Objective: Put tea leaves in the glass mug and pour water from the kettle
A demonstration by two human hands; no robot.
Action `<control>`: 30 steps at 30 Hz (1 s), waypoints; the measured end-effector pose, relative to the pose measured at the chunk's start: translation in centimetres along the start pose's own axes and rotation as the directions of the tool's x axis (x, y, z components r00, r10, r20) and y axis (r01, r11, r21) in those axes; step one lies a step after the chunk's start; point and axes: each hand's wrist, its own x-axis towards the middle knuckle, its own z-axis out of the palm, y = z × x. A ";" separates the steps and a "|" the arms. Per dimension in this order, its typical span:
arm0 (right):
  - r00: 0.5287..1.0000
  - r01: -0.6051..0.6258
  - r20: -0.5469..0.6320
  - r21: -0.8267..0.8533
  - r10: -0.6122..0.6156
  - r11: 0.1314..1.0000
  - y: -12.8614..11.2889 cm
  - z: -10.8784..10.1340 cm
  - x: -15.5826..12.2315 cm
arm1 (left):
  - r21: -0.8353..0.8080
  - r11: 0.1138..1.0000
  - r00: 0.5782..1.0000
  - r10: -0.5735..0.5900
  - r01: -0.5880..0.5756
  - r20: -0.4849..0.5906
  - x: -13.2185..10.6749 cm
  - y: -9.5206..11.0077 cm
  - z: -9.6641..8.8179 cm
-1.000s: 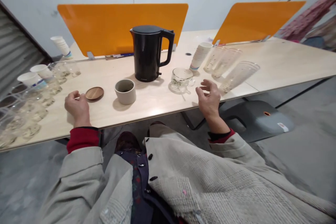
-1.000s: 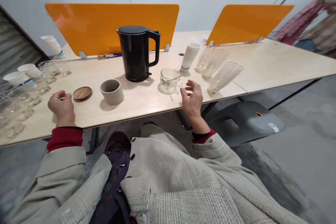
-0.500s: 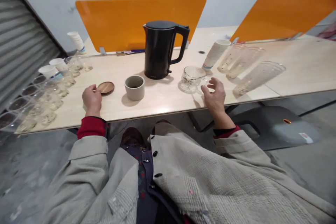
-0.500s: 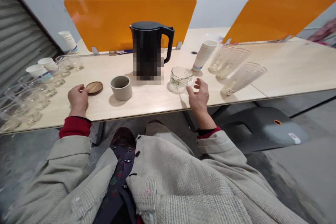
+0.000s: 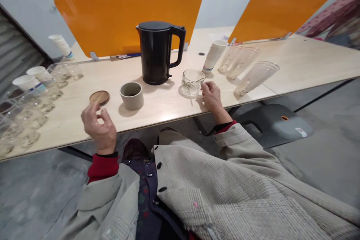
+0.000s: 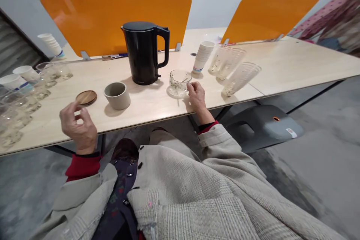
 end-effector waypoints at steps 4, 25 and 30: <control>1.000 -0.018 -0.023 -0.014 0.017 1.000 -1.3 0.9 -1.1 | -0.145 0.988 0.972 0.089 -0.058 0.219 -2.5 3.3 1.4; 0.977 0.134 0.176 -0.082 -0.118 0.988 -6.6 3.1 -5.1 | -0.423 0.895 0.752 0.179 0.144 0.634 -4.8 3.4 11.1; 0.961 0.223 0.185 -0.090 -0.204 0.971 -8.5 2.6 -5.1 | -0.455 0.862 0.752 0.143 0.225 0.644 -4.7 4.1 13.4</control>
